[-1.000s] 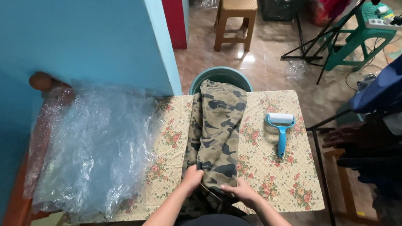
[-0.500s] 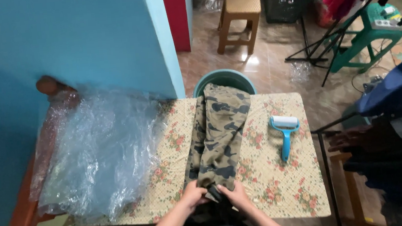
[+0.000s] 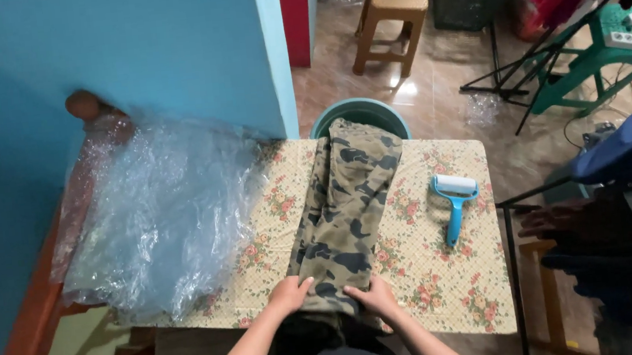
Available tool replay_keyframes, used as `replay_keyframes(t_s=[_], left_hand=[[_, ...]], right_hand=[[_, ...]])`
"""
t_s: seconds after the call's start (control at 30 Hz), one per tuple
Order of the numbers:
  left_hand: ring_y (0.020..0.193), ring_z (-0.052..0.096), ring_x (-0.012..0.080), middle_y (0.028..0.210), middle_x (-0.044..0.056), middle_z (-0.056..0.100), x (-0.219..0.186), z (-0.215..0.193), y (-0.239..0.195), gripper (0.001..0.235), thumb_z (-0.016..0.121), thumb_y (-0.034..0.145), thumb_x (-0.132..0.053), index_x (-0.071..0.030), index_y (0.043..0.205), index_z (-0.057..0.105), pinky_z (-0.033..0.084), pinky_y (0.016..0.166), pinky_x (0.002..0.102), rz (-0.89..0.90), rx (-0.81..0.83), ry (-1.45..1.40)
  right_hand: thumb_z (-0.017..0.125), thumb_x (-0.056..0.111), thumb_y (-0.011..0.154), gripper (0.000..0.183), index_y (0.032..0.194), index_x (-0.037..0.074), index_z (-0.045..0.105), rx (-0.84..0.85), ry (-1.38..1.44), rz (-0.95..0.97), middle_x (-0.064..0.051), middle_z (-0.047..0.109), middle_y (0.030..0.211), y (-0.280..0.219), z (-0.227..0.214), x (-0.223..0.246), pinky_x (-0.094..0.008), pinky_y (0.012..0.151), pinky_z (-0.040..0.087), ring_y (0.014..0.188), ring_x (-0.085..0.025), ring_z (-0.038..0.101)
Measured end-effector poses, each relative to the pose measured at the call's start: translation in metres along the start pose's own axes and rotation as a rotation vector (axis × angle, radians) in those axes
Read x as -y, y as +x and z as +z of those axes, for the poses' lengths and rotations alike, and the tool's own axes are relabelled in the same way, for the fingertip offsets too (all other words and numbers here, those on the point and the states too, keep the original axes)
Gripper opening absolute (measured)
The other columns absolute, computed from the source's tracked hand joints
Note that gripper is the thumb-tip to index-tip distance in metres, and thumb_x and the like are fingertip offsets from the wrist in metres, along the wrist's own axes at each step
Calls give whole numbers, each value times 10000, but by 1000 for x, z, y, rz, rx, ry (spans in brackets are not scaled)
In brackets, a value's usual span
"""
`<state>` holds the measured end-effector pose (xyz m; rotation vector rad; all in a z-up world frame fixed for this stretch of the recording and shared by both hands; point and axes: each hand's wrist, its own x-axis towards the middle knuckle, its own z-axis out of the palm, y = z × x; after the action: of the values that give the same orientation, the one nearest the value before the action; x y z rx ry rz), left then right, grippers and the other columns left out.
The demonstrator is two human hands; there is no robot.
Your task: The person uses a lint roller to remove lint from a pair of camouflage pants laid on a table. They repeatedly roll the tool over the fabric, fold the pants, and continue rolling until the pants are folded into a compact bundle.
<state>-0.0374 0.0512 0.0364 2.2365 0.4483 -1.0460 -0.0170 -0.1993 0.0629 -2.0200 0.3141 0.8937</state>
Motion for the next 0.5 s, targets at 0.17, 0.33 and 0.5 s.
replay_keyframes(t_s=[0.17, 0.33, 0.5], left_hand=[[915, 582, 305, 1055, 97, 610, 14, 14, 17, 381, 449, 1076, -472, -121, 1075, 594, 473, 768, 424, 47, -20, 48], [773, 577, 280, 902, 84, 607, 21, 30, 38, 341, 487, 1066, -428, -139, 898, 553, 433, 668, 396, 61, -49, 48], [1338, 578, 344, 1367, 121, 668, 28, 64, 76, 524, 527, 1008, -520, -146, 1356, 642, 401, 1116, 546, 116, -93, 43]], right_hand=[[790, 439, 806, 614, 1292, 88, 660, -166, 201, -9, -95, 744, 1258, -4, 10, 15, -367, 966, 583, 1124, -240, 721], [816, 230, 814, 591, 1337, 42, 613, -108, 551, -3, -164, 726, 1292, 23, 16, 16, -401, 968, 620, 1115, -287, 732], [898, 224, 650, 338, 925, 57, 793, -240, 227, -66, -158, 772, 803, 75, 0, -11, -450, 754, 572, 844, -322, 761]])
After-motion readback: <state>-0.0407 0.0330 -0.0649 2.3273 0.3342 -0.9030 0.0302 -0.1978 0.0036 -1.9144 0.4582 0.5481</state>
